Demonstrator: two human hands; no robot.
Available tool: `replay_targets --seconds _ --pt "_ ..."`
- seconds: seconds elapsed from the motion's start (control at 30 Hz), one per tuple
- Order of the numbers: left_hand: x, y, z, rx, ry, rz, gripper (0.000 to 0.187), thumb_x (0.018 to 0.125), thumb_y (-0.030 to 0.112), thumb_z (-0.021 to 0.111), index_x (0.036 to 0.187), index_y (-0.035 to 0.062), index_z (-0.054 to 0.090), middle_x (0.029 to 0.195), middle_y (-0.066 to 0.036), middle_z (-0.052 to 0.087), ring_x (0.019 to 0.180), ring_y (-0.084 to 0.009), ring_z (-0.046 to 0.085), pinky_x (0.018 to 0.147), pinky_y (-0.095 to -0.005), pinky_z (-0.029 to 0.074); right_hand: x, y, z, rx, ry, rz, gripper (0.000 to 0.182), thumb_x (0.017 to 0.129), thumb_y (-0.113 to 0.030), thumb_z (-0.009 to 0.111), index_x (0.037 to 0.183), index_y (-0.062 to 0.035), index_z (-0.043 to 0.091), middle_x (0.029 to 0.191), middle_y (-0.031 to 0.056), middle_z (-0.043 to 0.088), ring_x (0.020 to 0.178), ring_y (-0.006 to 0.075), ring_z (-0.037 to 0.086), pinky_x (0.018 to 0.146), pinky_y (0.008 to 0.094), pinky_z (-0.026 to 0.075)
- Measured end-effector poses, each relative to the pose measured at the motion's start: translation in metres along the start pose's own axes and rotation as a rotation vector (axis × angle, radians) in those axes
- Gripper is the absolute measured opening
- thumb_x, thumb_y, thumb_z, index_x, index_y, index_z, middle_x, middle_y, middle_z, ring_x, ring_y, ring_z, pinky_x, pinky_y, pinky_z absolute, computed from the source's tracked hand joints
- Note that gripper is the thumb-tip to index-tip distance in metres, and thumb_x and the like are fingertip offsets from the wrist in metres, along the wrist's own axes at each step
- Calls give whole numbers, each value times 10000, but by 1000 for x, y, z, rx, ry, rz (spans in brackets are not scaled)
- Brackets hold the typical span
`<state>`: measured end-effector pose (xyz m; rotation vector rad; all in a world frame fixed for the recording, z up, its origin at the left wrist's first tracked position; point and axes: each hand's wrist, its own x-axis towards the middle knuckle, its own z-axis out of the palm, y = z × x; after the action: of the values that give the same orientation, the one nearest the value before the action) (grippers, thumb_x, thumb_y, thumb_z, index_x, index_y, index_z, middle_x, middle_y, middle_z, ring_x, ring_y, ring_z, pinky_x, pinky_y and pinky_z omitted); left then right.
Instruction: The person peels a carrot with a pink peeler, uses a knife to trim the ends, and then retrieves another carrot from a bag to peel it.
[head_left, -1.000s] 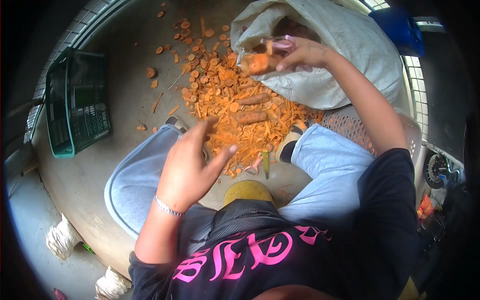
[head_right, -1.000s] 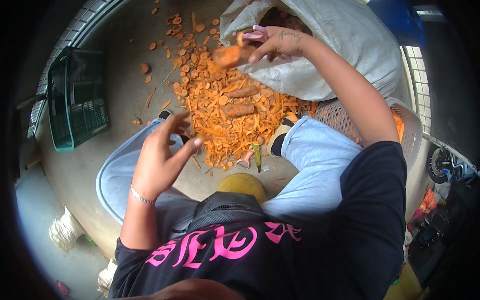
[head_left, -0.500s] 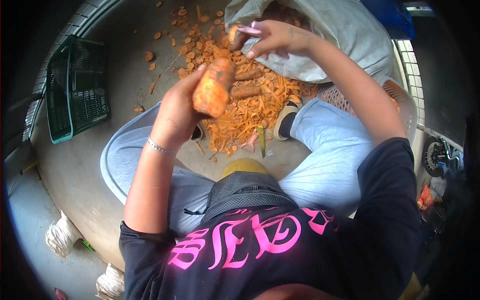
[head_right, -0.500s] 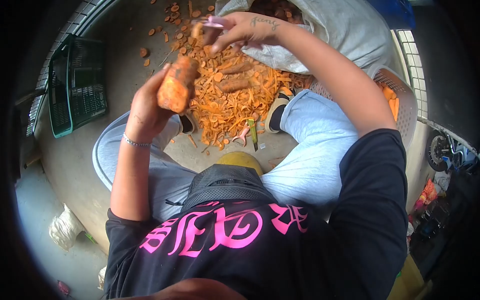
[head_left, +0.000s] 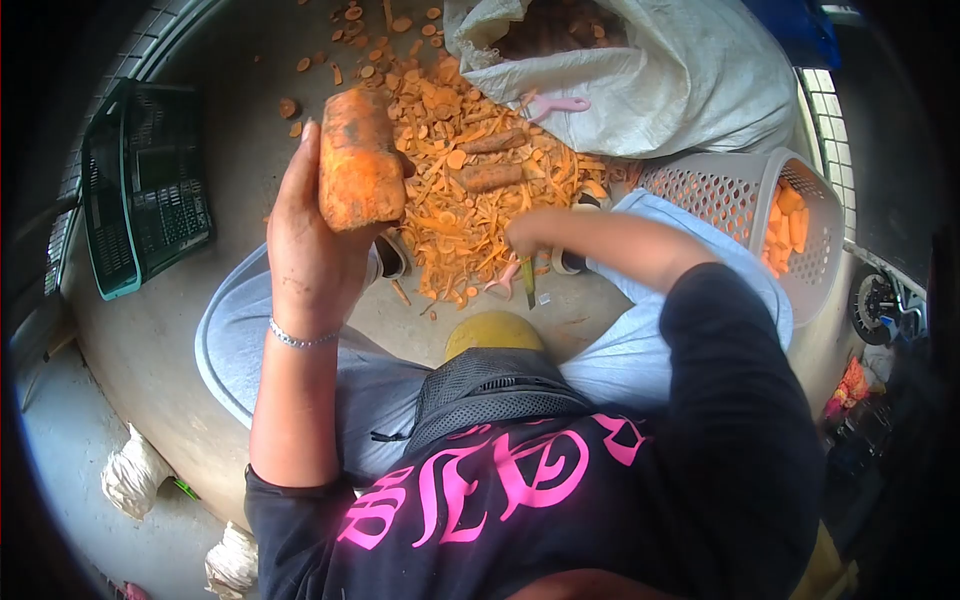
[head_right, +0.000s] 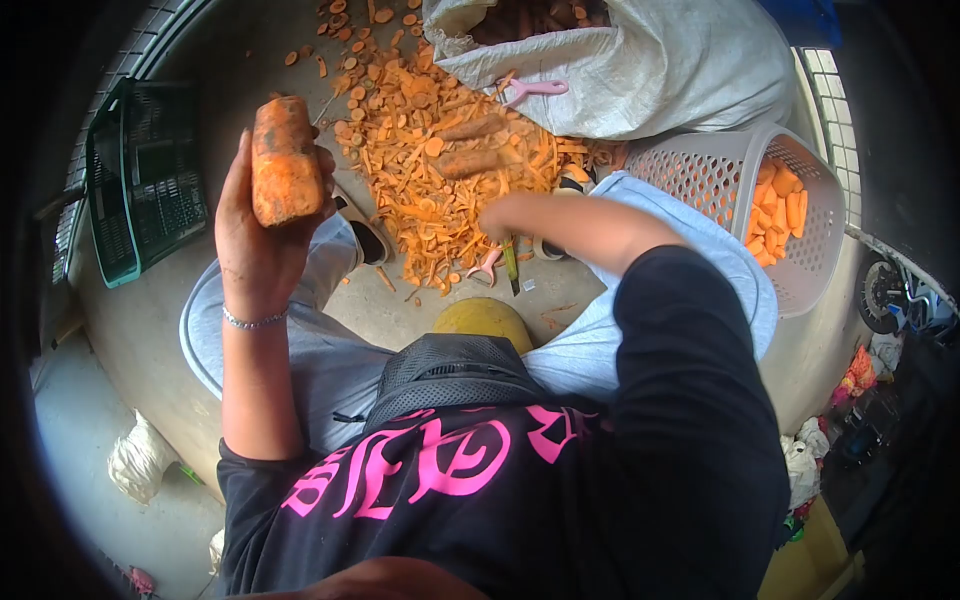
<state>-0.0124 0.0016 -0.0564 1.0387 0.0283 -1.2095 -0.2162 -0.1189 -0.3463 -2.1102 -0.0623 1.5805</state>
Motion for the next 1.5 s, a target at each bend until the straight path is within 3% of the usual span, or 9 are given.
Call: replay_targets --seconds 0.07,0.37,0.47,0.57,0.8,1.03,1.17,1.3,1.5 --pt "1 1 6 25 90 46 482 1008 421 368 1215 15 524 993 -135 655 886 -210 640 731 -312 505 43 -3 41 116 -342 42 336 828 -270 618 1105 -93 685 1131 118 664 988 277 634 790 425 498" --pt "0 4 14 370 113 253 481 1017 424 353 1285 44 477 1146 -126 599 902 -188 624 722 -307 543 93 25 101 113 -15 65 330 771 -310 669 966 -44 696 802 125 668 758 275 638 651 417 496" --pt "-4 11 21 366 126 252 308 1006 191 460 1235 -13 488 1050 -119 653 963 -172 640 800 -312 544 26 2 51 696 -108 389 223 783 -257 670 853 -47 697 767 122 676 657 252 651 568 405 514" --pt "-1 14 31 52 95 113 485 1001 458 358 1239 68 522 1047 -133 651 873 -159 635 688 -274 522 1 0 8 765 -60 285 178 823 -192 634 799 -16 631 690 114 617 508 208 590 467 352 495" --pt "-3 35 42 29 -183 46 461 982 407 363 1236 56 520 1060 -146 654 894 -209 664 771 -353 558 -166 -30 -128 665 478 -191 226 775 -115 666 996 -68 656 941 117 632 686 187 637 642 299 553" --pt "22 45 55 47 -249 59 469 978 363 395 1240 -17 481 1120 -154 617 1020 -265 631 923 -407 512 -277 -39 -145 1585 848 -723 338 856 -99 512 1169 -22 615 1020 105 660 819 162 656 702 294 545" --pt "33 48 51 20 -255 88 441 995 321 383 1263 -17 473 1192 -160 594 1102 -267 599 971 -419 493 -282 -52 -139 1477 939 -551 366 796 -13 616 1159 -53 586 943 47 670 835 140 650 765 273 536" --pt "41 51 35 136 -158 257 424 979 306 450 1265 -4 480 1236 -141 564 1122 -262 583 970 -424 495 -302 -89 -137 559 1064 -127 281 763 -114 682 1002 -56 548 828 46 626 784 80 613 675 269 486" --pt "44 48 29 174 -81 216 353 923 305 580 1120 12 565 1061 -81 615 979 -197 622 863 -353 515 -312 -98 -111 230 1179 -221 321 846 -174 549 1103 -21 430 767 187 622 781 456 594 674 490 459"
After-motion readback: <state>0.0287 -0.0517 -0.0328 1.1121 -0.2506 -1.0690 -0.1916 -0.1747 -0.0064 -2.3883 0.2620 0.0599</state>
